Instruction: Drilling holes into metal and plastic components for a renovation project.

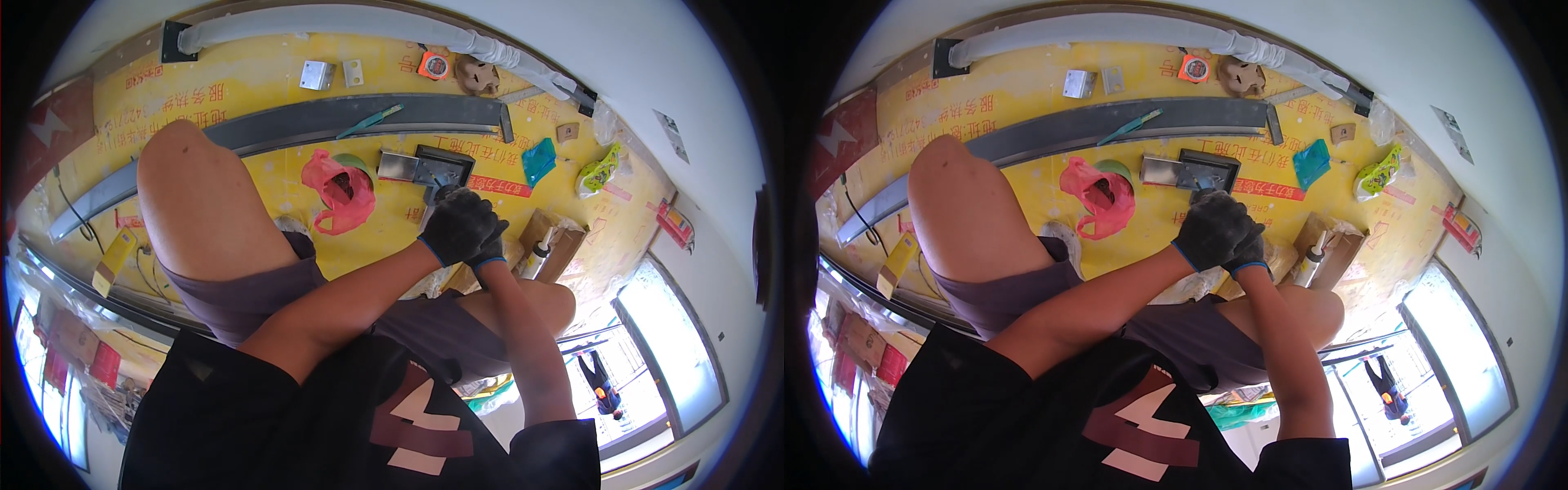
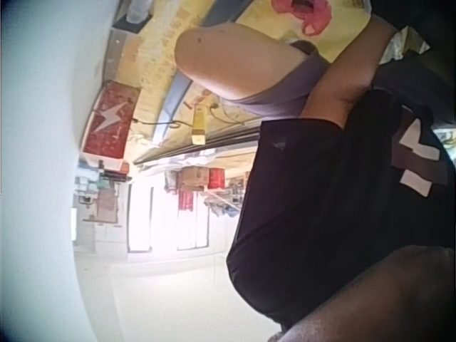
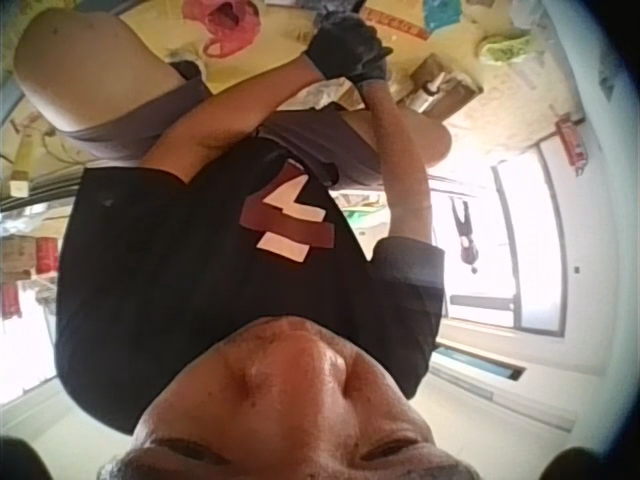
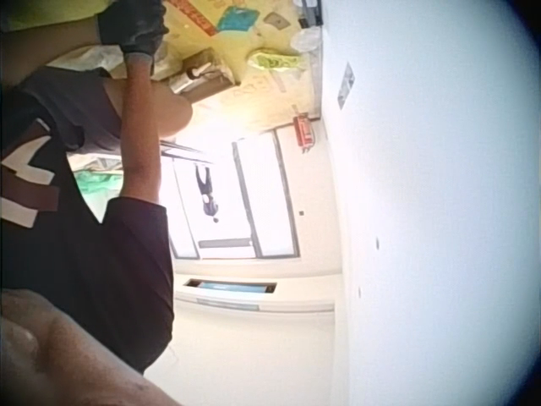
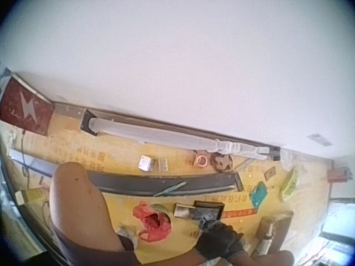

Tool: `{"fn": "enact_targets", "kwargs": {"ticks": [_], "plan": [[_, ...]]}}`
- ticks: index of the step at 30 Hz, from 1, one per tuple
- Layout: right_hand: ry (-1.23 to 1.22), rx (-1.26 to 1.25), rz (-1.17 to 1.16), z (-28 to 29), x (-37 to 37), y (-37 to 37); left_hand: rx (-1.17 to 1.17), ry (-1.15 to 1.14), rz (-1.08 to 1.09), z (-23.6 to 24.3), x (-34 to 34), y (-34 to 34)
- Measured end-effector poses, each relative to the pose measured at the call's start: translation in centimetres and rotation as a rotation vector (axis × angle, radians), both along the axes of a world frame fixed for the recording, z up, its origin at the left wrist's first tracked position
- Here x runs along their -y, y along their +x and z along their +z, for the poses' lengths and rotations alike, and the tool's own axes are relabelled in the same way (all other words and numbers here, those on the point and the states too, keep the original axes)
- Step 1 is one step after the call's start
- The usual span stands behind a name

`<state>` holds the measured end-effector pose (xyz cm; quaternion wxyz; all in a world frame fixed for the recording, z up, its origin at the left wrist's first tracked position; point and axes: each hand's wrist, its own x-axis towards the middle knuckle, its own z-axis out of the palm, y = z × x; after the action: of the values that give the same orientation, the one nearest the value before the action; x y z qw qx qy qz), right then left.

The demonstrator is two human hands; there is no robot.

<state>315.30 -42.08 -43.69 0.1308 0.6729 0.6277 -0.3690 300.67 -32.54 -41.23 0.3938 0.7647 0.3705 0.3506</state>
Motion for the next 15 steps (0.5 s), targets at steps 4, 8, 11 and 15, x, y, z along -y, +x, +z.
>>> {"fn": "enact_targets", "kwargs": {"ticks": [4, 8, 11, 15], "plan": [[0.001, -0.003, -0.005, -0.21, -0.01, 0.05, -0.020, 0.007, -0.009, -0.10, 0.04, 0.00], [0.001, -0.003, -0.011, -0.34, 0.12, 0.17, -0.027, 0.007, -0.020, 0.08, 0.03, -0.09], [0.001, -0.002, -0.013, -0.34, 0.21, 0.21, -0.031, 0.003, -0.024, 0.26, 0.00, -0.16], [-0.002, -0.006, -0.017, -0.56, 0.42, -0.02, -0.047, 0.004, -0.026, 0.14, -0.05, -0.20]]}}
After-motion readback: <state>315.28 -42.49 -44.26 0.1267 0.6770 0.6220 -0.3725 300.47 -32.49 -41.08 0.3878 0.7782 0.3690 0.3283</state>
